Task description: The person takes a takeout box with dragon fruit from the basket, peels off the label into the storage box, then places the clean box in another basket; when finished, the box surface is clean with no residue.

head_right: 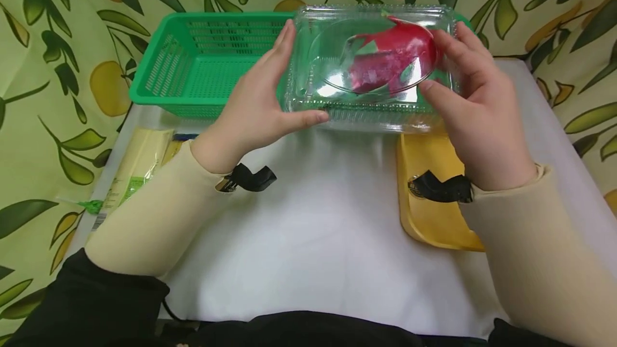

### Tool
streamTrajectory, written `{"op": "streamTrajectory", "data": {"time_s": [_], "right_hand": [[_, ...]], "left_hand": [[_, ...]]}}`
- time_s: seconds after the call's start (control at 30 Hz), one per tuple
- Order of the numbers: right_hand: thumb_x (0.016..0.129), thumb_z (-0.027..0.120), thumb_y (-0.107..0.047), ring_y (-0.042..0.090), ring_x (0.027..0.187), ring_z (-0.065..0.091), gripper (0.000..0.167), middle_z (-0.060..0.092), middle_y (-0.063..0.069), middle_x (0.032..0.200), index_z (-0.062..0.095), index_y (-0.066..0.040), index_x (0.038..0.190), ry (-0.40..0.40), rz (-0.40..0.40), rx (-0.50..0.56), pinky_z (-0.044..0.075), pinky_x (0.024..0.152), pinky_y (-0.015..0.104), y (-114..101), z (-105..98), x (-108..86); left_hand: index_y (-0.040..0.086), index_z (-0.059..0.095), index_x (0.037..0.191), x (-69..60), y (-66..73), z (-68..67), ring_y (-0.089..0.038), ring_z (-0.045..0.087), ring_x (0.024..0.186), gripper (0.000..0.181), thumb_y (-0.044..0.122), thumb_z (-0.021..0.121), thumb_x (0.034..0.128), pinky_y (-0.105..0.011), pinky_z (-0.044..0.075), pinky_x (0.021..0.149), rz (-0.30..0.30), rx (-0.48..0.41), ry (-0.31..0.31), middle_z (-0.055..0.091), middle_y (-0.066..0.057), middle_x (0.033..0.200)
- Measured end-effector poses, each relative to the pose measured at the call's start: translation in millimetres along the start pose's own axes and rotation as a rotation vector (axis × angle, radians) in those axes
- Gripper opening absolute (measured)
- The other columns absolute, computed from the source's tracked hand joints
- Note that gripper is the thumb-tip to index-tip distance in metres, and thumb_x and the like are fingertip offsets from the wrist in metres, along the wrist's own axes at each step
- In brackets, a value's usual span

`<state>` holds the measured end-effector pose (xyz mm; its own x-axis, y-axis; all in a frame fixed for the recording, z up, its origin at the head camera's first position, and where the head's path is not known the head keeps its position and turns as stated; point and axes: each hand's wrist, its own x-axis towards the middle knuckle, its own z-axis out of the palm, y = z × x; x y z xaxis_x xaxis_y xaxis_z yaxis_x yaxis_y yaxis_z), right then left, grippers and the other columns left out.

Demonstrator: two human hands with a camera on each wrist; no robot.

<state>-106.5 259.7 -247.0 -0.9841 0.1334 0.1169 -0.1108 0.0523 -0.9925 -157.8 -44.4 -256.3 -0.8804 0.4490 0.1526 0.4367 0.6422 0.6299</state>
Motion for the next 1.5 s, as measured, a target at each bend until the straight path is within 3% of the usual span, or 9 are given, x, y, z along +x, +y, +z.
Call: {"op": "streamTrajectory", "data": {"time_s": [0.23, 0.4, 0.67, 0.77, 0.87, 1.07, 1.17, 1.3, 1.5], "right_hand": [[0.109, 0.060, 0.003, 0.018, 0.162, 0.043, 0.061, 0.021, -0.010, 0.183, 0.053, -0.018, 0.165, -0.017, 0.053, -0.043, 0.050, 0.099, 0.007, 5, -9, 28.2], [0.109, 0.061, 0.003, 0.017, 0.148, 0.055, 0.060, 0.021, -0.007, 0.184, 0.053, -0.015, 0.166, -0.019, 0.044, -0.019, 0.052, 0.095, 0.005, 8, -17, 43.1], [0.108, 0.064, 0.002, 0.012, 0.128, 0.064, 0.058, 0.026, -0.008, 0.182, 0.055, -0.014, 0.164, 0.000, 0.080, 0.034, 0.055, 0.092, 0.006, 15, -32, 73.4], [0.108, 0.066, 0.000, 0.014, 0.139, 0.057, 0.057, 0.027, -0.009, 0.182, 0.057, -0.015, 0.163, -0.015, 0.106, 0.048, 0.055, 0.095, 0.009, 19, -36, 84.9], [0.108, 0.068, -0.002, 0.016, 0.153, 0.045, 0.057, 0.030, -0.010, 0.180, 0.059, -0.017, 0.162, -0.036, 0.138, 0.069, 0.050, 0.109, 0.017, 22, -40, 94.7], [0.107, 0.071, -0.004, 0.015, 0.144, 0.054, 0.056, 0.033, -0.010, 0.179, 0.061, -0.019, 0.160, -0.050, 0.192, 0.108, 0.035, 0.123, 0.031, 26, -47, 112.6], [0.106, 0.071, -0.004, 0.013, 0.135, 0.058, 0.055, 0.035, -0.011, 0.178, 0.063, -0.019, 0.158, -0.044, 0.215, 0.117, 0.042, 0.118, 0.026, 26, -51, 121.5], [0.106, 0.072, -0.003, 0.013, 0.120, 0.062, 0.053, 0.042, -0.010, 0.172, 0.065, -0.018, 0.156, -0.029, 0.242, 0.128, 0.058, 0.096, 0.018, 28, -56, 131.4], [0.105, 0.074, -0.003, 0.015, 0.114, 0.062, 0.051, 0.056, -0.004, 0.151, 0.068, -0.016, 0.153, -0.023, 0.268, 0.131, 0.063, 0.084, 0.016, 33, -63, 141.2]], "left_hand": [[0.025, -0.006, 0.177, 28.0, 1.2, 0.5, -0.002, 0.003, 0.169, 0.133, 0.069, 0.084, 0.0894, -0.022, 0.018, 0.135, -0.083, 0.020, -0.062, -0.011, 0.021, 0.182], [0.027, -0.009, 0.177, 47.1, 3.1, 3.0, 0.000, 0.000, 0.169, 0.131, 0.069, 0.081, 0.0917, -0.020, 0.015, 0.134, -0.101, 0.020, -0.088, -0.012, 0.022, 0.181], [0.036, -0.019, 0.174, 76.0, 8.7, 10.7, 0.002, 0.015, 0.167, 0.132, 0.066, 0.081, 0.0934, -0.018, 0.022, 0.132, -0.124, -0.013, -0.099, -0.004, 0.023, 0.181], [0.035, -0.021, 0.174, 86.3, 7.5, 13.9, 0.001, 0.018, 0.167, 0.131, 0.066, 0.079, 0.0944, -0.017, 0.023, 0.131, -0.134, -0.001, -0.118, -0.008, 0.022, 0.181], [0.036, -0.022, 0.173, 95.0, 6.0, 15.0, 0.000, 0.020, 0.167, 0.131, 0.066, 0.079, 0.0947, -0.017, 0.026, 0.130, -0.160, -0.004, -0.142, -0.011, 0.023, 0.180], [0.038, -0.021, 0.173, 112.4, 5.4, 14.6, -0.003, 0.033, 0.164, 0.128, 0.065, 0.077, 0.0964, -0.020, 0.033, 0.128, -0.183, -0.019, -0.176, -0.014, 0.023, 0.180], [0.039, -0.021, 0.173, 121.6, 6.0, 15.0, -0.002, 0.037, 0.162, 0.126, 0.065, 0.077, 0.0969, -0.020, 0.033, 0.128, -0.196, -0.032, -0.209, -0.016, 0.021, 0.180], [0.040, -0.021, 0.173, 134.2, 7.9, 18.3, -0.003, 0.039, 0.161, 0.125, 0.064, 0.076, 0.0978, -0.021, 0.030, 0.130, -0.208, -0.039, -0.257, -0.018, 0.016, 0.181], [0.038, -0.023, 0.172, 151.5, 9.9, 25.7, -0.008, 0.028, 0.167, 0.126, 0.060, 0.076, 0.0991, -0.022, 0.030, 0.131, -0.211, -0.025, -0.307, -0.017, 0.007, 0.184]]}}
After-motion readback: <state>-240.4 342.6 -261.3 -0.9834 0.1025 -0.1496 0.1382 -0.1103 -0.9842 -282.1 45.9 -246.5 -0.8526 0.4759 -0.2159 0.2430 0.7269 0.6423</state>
